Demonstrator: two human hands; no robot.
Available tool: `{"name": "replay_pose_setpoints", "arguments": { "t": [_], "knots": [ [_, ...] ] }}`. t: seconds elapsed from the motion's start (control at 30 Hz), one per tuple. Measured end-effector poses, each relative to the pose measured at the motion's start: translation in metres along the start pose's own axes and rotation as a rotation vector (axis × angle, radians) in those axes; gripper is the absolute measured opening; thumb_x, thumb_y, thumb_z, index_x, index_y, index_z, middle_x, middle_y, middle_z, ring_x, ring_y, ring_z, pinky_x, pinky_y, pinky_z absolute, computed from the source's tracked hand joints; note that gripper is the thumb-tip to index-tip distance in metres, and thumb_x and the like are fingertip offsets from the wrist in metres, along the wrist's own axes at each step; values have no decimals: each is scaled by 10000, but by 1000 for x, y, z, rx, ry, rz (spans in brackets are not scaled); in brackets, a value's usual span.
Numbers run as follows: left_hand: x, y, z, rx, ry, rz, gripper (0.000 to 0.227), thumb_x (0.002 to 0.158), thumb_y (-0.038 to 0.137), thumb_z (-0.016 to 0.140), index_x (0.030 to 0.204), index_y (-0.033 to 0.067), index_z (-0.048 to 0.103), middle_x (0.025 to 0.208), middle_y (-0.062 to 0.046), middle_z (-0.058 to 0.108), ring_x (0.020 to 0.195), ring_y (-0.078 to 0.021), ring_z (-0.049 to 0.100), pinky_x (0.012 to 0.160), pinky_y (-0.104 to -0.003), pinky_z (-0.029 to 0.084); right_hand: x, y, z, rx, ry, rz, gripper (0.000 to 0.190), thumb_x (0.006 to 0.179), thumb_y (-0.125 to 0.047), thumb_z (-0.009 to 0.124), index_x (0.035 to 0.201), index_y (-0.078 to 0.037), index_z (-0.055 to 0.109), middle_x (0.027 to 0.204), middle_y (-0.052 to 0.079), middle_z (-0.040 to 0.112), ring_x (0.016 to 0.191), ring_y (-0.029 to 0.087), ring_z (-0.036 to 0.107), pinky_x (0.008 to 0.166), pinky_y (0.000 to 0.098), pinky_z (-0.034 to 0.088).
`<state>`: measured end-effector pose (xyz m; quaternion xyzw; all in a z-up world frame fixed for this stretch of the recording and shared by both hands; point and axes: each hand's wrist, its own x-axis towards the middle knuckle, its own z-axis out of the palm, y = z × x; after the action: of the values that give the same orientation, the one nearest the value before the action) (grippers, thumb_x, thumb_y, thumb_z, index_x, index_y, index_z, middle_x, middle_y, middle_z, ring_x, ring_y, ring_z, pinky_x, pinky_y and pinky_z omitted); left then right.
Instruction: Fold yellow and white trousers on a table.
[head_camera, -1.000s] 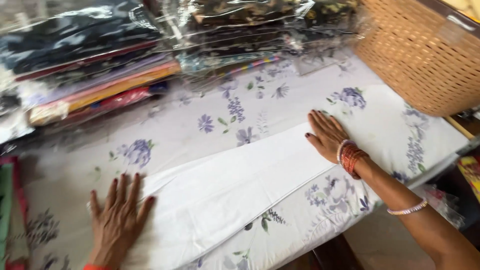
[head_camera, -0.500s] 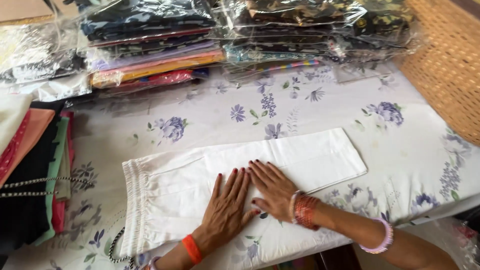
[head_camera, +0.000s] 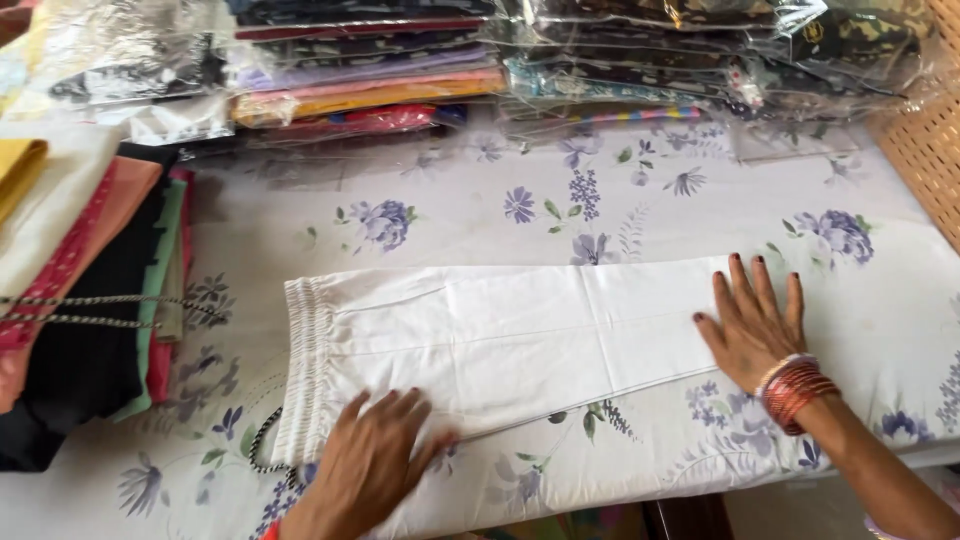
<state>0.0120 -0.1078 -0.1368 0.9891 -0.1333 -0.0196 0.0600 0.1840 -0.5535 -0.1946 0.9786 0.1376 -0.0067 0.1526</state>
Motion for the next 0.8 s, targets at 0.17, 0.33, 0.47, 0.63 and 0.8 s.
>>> {"name": "replay_pose_setpoints", "arguments": {
  "t": [0.17,0.33,0.47,0.63,0.8],
  "knots": [
    [81,-5,17,-214,255,175,559,1049,376,453,1382,-70,498,1415,-272,543,1377,-391,473,1140,-537,350,17,-102,-47,410,-109,-209,836,985,-528,349,1577,-15,59,1679,153,3,1539,267,16,1211,462,49],
    [135,-20,73,-154,273,284,653,1060,434,392,1540,0,306,1603,-206,312,1509,-325,236,1209,-540,182,33,-184,-57,275,-47,-603,776,1031,-510,379,1546,15,131,1658,219,75,1546,298,76,1241,452,50],
    [137,-62,83,109,422,310,735,1050,594,287,1619,153,142,1673,-100,103,1548,-227,17,1226,-577,-30,62,-156,-27,357,72,-602,785,998,-491,360,1568,9,157,1661,189,121,1542,276,120,1242,427,89],
    [105,-134,55,189,236,-20,769,987,696,185,1615,257,124,1679,-45,100,1527,-235,47,1208,-591,-53,98,-12,22,288,-13,-216,772,1014,-503,295,1580,-8,123,1671,180,89,1541,268,85,1232,452,79],
    [98,-147,67,258,141,-232,793,932,744,171,1615,341,162,1666,-24,162,1508,-280,145,1182,-663,-22,87,49,61,370,110,-22,782,1002,-543,206,1601,-48,121,1685,130,105,1554,251,70,1239,447,37]
  ]
}}
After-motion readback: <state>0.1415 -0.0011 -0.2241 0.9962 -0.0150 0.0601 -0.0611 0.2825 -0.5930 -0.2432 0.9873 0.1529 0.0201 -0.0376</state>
